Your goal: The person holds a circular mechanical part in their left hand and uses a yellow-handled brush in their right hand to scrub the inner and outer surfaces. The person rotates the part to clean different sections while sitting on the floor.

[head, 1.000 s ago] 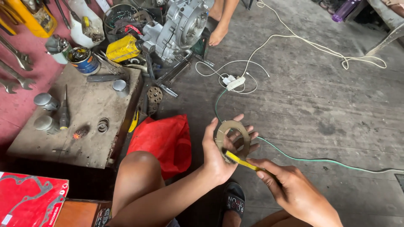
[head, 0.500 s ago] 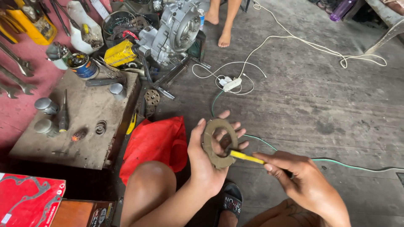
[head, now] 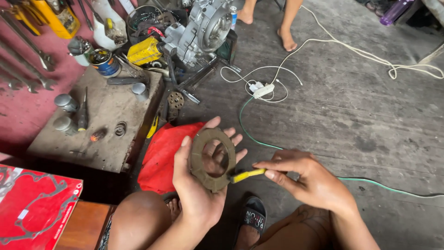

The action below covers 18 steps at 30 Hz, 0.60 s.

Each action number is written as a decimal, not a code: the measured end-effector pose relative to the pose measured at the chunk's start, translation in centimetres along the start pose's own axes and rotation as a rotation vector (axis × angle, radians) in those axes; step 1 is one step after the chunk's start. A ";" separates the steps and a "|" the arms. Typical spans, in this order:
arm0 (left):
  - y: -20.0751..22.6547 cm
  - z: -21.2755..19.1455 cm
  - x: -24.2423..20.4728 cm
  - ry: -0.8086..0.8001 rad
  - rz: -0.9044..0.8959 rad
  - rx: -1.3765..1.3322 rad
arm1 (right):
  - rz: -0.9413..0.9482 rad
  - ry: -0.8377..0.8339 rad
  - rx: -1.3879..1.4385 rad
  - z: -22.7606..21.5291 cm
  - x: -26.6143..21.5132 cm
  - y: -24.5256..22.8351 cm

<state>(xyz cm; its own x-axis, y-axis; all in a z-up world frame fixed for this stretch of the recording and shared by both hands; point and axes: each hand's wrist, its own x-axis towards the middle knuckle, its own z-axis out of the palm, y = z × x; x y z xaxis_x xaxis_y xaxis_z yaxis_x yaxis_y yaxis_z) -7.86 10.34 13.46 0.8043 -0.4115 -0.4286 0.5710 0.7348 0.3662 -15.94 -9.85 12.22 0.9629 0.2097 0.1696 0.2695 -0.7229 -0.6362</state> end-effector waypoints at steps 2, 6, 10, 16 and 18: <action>-0.3 -0.2 -0.6 -0.023 0.003 -0.003 | -0.018 0.001 -0.005 0.5 0.0 -0.6; -2.0 -1.5 0.5 -0.284 0.095 0.035 | -0.019 0.069 -0.096 0.5 -0.4 -1.0; -2.8 -1.5 2.2 -0.497 0.093 0.071 | 0.130 0.203 -0.157 0.0 -1.7 -1.0; -3.6 -0.5 3.8 -0.521 -0.066 0.188 | 0.160 0.324 -0.267 0.2 -3.0 -0.9; -3.9 -0.5 4.4 -0.528 -0.110 0.202 | 0.162 0.314 -0.276 0.1 -3.0 -1.2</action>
<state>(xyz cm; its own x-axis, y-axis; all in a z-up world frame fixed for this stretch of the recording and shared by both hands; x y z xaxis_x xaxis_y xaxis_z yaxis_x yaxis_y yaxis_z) -6.65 5.96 9.69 0.6819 -0.7311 -0.0218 0.6341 0.5760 0.5159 -19.18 -9.56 12.42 0.9381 -0.1001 0.3316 0.0665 -0.8875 -0.4560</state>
